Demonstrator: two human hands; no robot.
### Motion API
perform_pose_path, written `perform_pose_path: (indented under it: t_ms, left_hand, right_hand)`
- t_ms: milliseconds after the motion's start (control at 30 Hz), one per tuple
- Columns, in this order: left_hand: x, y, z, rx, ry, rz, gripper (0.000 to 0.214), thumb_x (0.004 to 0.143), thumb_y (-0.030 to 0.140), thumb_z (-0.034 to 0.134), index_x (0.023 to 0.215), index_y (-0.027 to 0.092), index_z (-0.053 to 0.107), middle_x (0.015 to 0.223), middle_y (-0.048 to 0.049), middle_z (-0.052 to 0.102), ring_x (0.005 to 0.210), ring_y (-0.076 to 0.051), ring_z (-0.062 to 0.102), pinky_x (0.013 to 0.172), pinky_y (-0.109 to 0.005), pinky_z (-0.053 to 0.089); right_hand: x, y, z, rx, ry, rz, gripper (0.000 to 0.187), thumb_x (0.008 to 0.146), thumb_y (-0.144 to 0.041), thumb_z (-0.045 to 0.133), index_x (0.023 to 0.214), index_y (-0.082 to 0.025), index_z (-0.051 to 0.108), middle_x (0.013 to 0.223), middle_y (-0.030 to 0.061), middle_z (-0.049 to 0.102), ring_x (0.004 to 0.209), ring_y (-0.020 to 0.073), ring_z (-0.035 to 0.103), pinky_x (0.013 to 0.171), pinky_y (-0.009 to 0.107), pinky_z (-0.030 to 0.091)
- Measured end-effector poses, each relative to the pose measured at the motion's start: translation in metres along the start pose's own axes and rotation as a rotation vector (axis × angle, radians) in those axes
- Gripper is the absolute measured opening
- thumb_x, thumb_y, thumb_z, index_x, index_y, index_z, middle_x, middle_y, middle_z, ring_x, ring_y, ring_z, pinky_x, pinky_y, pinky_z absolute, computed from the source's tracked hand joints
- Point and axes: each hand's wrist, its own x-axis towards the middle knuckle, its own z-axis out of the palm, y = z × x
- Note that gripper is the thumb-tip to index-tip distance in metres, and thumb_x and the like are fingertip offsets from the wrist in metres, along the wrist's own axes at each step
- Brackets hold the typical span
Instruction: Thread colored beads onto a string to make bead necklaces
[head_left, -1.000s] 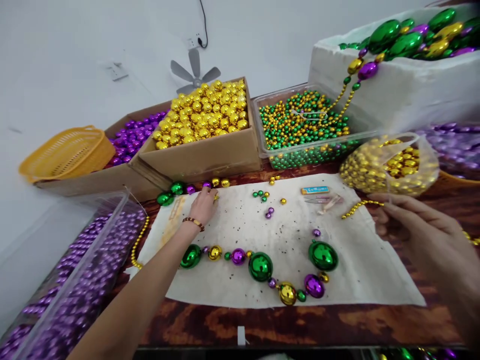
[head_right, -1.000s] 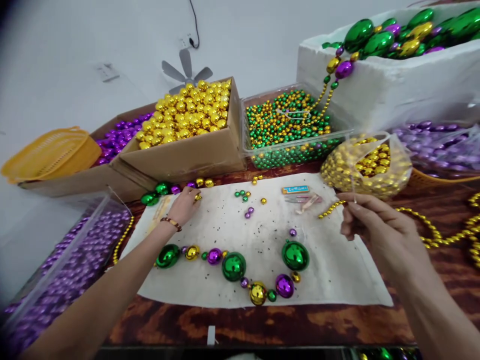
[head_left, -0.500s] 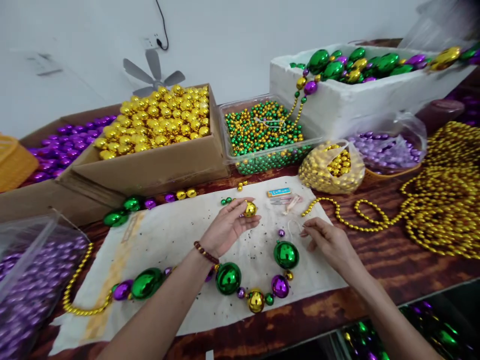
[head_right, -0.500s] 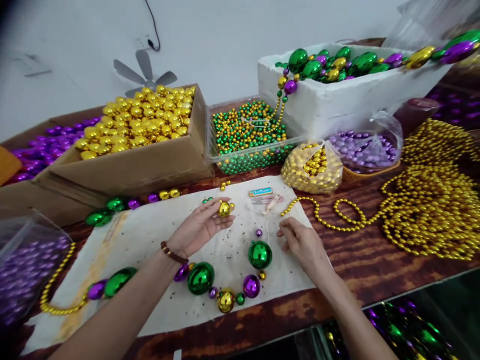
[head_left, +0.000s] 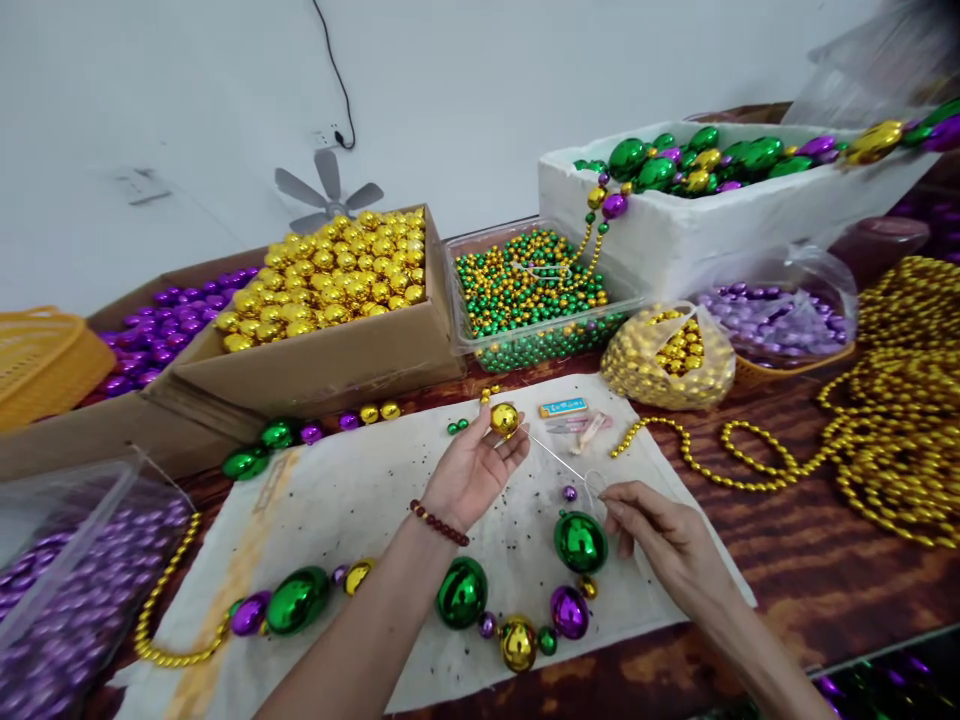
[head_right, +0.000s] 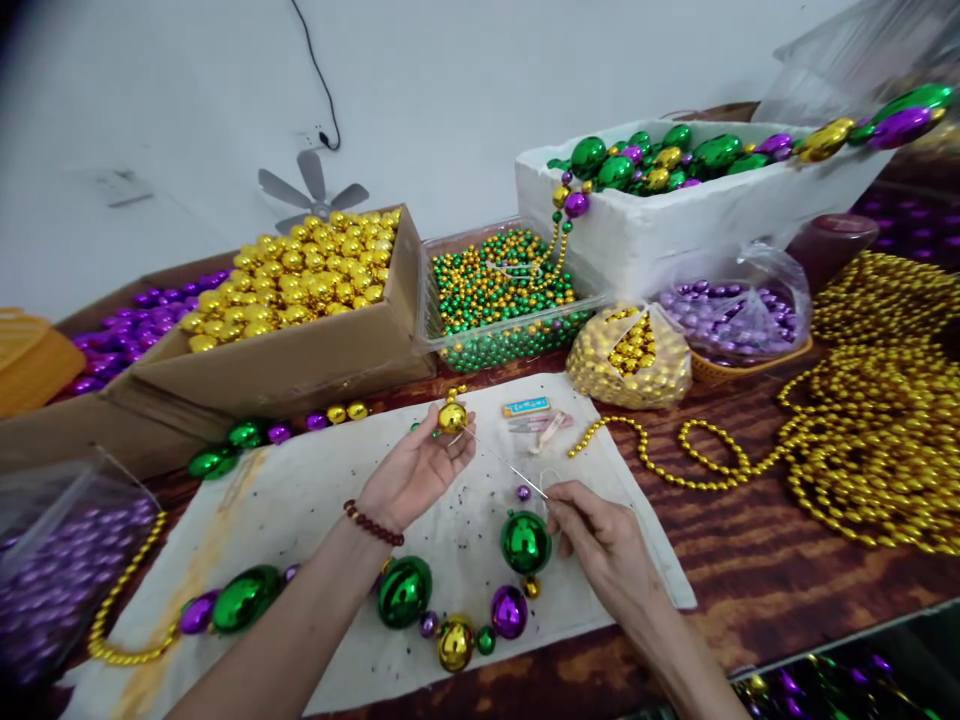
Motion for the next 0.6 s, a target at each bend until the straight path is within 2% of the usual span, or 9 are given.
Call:
perform_pose_path:
  t_ms: [400, 600]
  left_hand:
    - [0.001, -0.006, 0.004, 0.050, -0.038, 0.106, 0.019, 0.087, 0.029, 0.061, 0.097, 0.013, 0.063, 0.103, -0.0105, 0.067, 0.089, -0.019, 0.066, 0.086, -0.035, 0.051]
    - [-0.004, -0.011, 0.008, 0.092, -0.087, 0.183, 0.024, 0.087, 0.026, 0.061, 0.109, 0.016, 0.062, 0.103, -0.0083, 0.067, 0.089, -0.019, 0.066, 0.089, -0.037, 0.049]
  right_hand:
    - [-0.003, 0.009, 0.003, -0.067, 0.025, 0.004, 0.020, 0.096, -0.036, 0.045, 0.097, -0.021, 0.058, 0.069, -0.0025, 0.059, 0.048, 0.0098, 0.054, 0.049, 0.021, 0.042]
    - [-0.001, 0.009, 0.009, -0.030, -0.007, 0.020, 0.021, 0.097, -0.036, 0.042, 0.093, -0.021, 0.055, 0.071, -0.0021, 0.060, 0.046, 0.0093, 0.055, 0.048, 0.021, 0.043]
